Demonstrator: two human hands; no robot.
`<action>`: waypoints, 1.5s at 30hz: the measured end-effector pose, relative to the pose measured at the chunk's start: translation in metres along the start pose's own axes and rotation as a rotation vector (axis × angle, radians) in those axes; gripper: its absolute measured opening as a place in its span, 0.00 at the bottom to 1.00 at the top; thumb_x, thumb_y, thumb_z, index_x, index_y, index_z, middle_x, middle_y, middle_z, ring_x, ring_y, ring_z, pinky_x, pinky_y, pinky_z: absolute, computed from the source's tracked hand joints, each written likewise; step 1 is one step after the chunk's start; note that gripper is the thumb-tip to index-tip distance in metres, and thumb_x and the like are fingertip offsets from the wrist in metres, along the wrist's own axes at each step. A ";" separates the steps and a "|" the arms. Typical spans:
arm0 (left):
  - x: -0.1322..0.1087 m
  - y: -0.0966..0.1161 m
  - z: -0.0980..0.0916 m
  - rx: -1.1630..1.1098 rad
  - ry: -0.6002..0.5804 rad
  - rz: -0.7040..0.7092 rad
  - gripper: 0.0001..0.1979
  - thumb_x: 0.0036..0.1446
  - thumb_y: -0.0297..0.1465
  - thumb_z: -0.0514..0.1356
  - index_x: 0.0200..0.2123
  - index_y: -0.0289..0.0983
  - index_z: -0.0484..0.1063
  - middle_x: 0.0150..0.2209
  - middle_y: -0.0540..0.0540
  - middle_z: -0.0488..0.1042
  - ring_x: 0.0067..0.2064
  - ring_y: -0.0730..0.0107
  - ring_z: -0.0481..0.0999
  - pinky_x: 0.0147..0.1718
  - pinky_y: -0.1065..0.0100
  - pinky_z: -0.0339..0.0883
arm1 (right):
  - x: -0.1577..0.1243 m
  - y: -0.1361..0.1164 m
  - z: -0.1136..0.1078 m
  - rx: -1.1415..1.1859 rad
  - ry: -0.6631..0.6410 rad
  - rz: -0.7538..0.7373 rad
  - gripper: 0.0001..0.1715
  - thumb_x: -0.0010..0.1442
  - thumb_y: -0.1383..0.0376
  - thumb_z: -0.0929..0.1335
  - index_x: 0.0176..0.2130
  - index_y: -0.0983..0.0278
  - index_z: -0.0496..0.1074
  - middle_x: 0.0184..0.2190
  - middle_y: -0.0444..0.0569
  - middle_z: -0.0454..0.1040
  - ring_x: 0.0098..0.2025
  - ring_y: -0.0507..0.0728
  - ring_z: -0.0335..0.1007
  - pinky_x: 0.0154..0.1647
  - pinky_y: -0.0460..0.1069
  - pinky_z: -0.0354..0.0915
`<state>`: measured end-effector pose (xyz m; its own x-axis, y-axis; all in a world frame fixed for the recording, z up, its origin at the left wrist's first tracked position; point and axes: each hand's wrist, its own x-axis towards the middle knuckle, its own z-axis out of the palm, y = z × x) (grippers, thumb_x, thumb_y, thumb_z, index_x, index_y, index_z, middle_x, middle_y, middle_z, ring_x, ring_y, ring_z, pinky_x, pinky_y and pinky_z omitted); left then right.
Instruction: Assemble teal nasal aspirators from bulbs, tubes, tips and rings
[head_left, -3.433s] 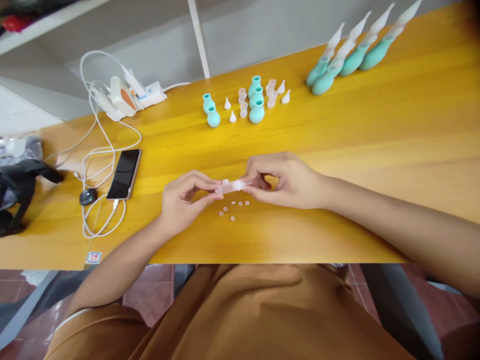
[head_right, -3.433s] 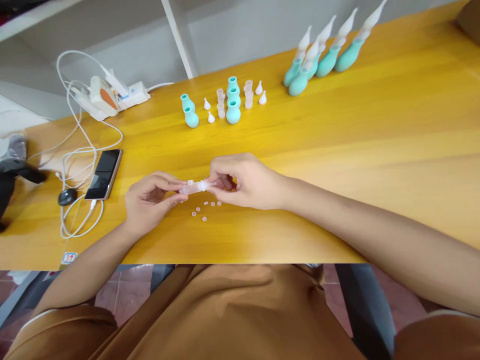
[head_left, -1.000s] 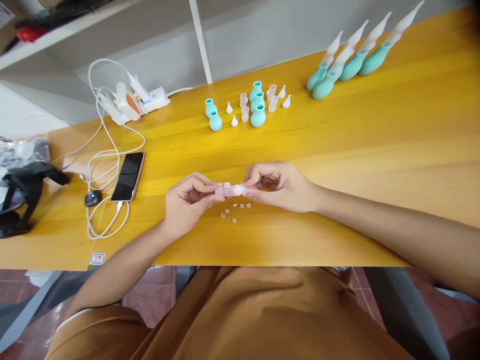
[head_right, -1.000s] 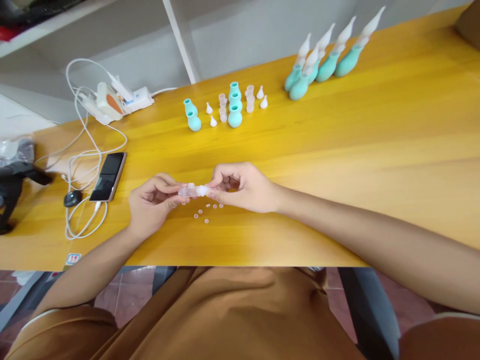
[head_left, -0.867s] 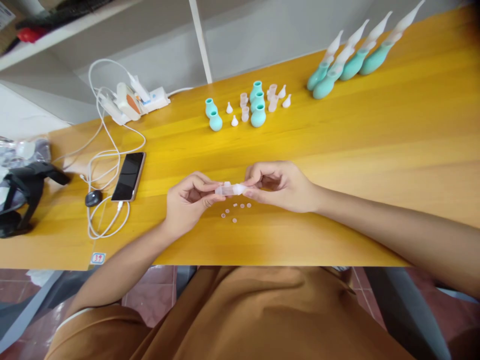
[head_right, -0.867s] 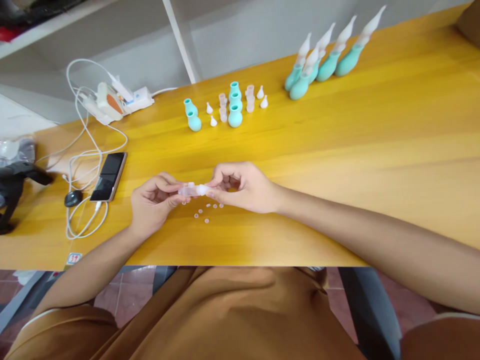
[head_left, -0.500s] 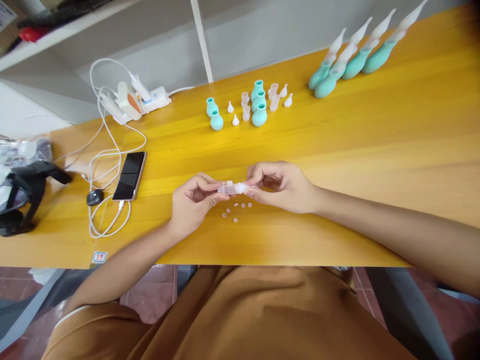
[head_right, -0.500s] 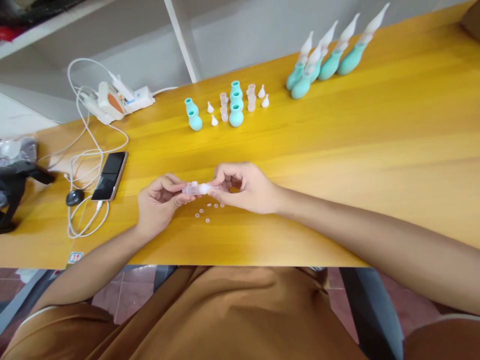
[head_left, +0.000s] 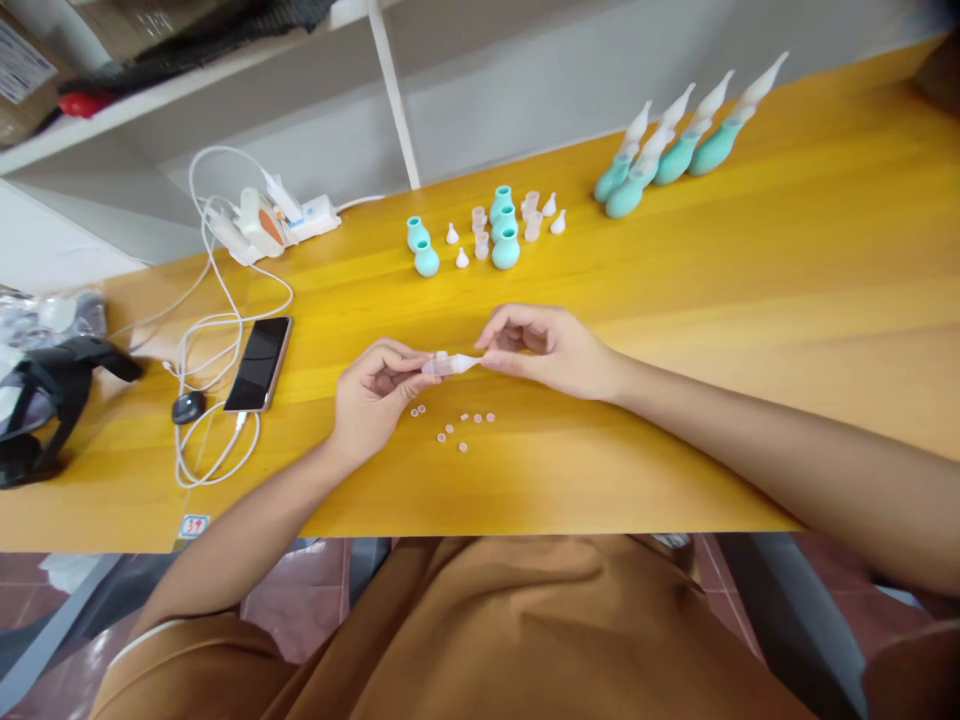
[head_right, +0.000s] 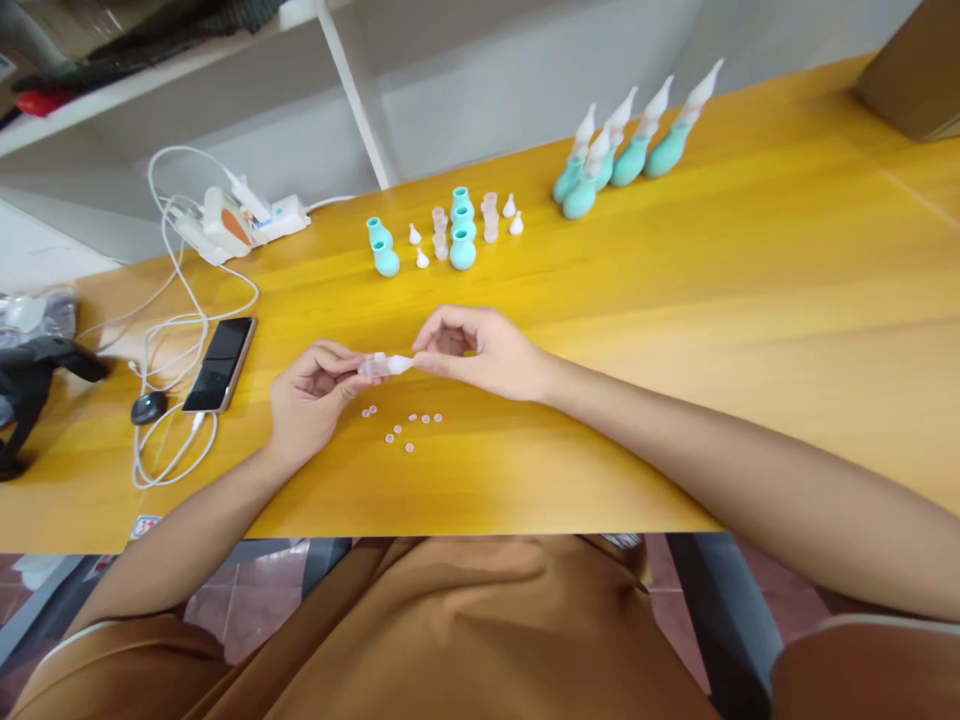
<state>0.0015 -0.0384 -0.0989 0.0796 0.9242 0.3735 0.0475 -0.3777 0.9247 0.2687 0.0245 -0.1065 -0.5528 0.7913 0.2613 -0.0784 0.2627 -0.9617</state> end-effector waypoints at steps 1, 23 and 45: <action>0.001 -0.001 -0.001 -0.002 0.008 -0.004 0.12 0.58 0.35 0.81 0.37 0.37 0.83 0.40 0.46 0.83 0.41 0.69 0.87 0.47 0.64 0.83 | 0.002 0.002 -0.007 -0.020 0.046 0.006 0.27 0.68 0.44 0.78 0.38 0.65 0.79 0.29 0.46 0.75 0.29 0.51 0.68 0.31 0.47 0.65; -0.010 -0.003 0.004 -0.156 -0.178 -0.177 0.20 0.74 0.49 0.66 0.50 0.37 0.77 0.45 0.43 0.82 0.43 0.65 0.86 0.46 0.63 0.80 | 0.021 0.004 -0.010 -0.307 0.044 -0.132 0.40 0.78 0.36 0.63 0.30 0.64 0.71 0.37 0.49 0.67 0.39 0.55 0.66 0.47 0.53 0.66; -0.007 0.003 -0.007 0.332 -0.216 0.026 0.27 0.64 0.39 0.74 0.62 0.41 0.73 0.58 0.39 0.79 0.56 0.57 0.82 0.55 0.56 0.78 | -0.007 -0.013 0.019 -0.130 0.107 -0.081 0.36 0.77 0.40 0.67 0.31 0.64 0.79 0.43 0.53 0.73 0.44 0.57 0.75 0.51 0.54 0.75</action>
<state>-0.0059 -0.0455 -0.0981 0.2909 0.8945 0.3394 0.3591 -0.4309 0.8279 0.2576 0.0052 -0.0973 -0.4570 0.8170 0.3515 -0.0077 0.3916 -0.9201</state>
